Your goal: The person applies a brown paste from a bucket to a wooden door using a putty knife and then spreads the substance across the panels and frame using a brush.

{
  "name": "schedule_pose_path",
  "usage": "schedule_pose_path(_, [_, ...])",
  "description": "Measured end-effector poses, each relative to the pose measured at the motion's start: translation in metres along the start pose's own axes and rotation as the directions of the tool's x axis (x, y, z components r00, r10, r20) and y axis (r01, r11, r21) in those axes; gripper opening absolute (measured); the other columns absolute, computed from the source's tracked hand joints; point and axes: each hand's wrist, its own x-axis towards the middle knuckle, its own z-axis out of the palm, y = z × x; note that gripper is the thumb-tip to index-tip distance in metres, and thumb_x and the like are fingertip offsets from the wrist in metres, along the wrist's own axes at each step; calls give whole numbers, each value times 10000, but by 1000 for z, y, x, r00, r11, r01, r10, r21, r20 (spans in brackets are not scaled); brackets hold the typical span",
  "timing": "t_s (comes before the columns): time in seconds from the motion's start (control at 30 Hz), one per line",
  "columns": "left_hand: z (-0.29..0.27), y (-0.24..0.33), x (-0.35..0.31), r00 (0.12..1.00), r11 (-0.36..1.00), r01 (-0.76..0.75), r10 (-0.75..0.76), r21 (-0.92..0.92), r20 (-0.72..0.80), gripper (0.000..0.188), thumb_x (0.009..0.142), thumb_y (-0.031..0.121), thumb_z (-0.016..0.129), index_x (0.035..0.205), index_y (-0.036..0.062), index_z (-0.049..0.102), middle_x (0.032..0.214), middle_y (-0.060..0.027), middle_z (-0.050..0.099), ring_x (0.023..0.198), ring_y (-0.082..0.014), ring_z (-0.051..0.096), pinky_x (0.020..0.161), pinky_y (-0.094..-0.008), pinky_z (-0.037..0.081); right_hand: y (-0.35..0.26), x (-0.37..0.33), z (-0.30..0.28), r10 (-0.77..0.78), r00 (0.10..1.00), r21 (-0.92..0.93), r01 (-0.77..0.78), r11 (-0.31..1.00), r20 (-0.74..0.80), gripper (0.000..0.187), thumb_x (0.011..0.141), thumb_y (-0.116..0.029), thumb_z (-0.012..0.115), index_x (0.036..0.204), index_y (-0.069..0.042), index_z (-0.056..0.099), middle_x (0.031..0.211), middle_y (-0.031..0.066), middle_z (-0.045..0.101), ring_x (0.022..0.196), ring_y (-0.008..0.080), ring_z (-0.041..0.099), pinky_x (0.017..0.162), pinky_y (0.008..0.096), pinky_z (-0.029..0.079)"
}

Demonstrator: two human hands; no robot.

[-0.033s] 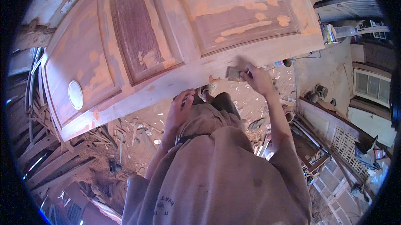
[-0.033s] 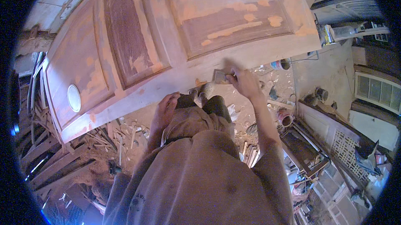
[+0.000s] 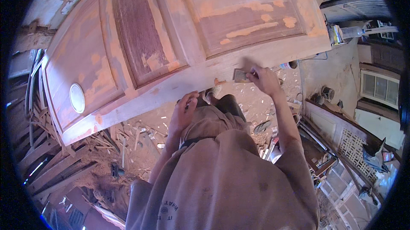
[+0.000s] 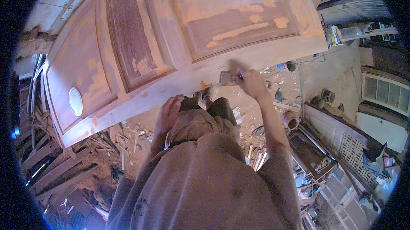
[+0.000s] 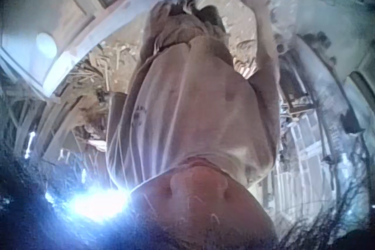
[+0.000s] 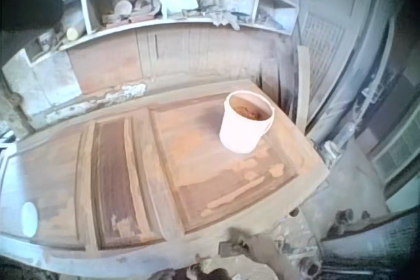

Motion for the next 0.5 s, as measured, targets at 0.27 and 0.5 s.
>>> schedule_pose_path(0.27, [21,-10,41,988,995,4,11,-97,151,355,1019,234,549,1250,-35,574,1163,-182,664,1113,-260,630,971,-348,472,-34,17,12,-144,989,53,145,988,-25,239,876,-263,698,920,-47,606,781,187,675,761,410,660,674,495,512])
schedule_pose_path(0.5, [29,1,56,987,987,-95,110,-132,119,361,1001,244,582,1201,-56,591,1114,-207,679,1089,-308,659,935,-374,490,-73,8,27,-13,1000,60,12,998,22,388,869,-249,662,1232,-130,596,918,187,708,846,425,679,741,539,549])
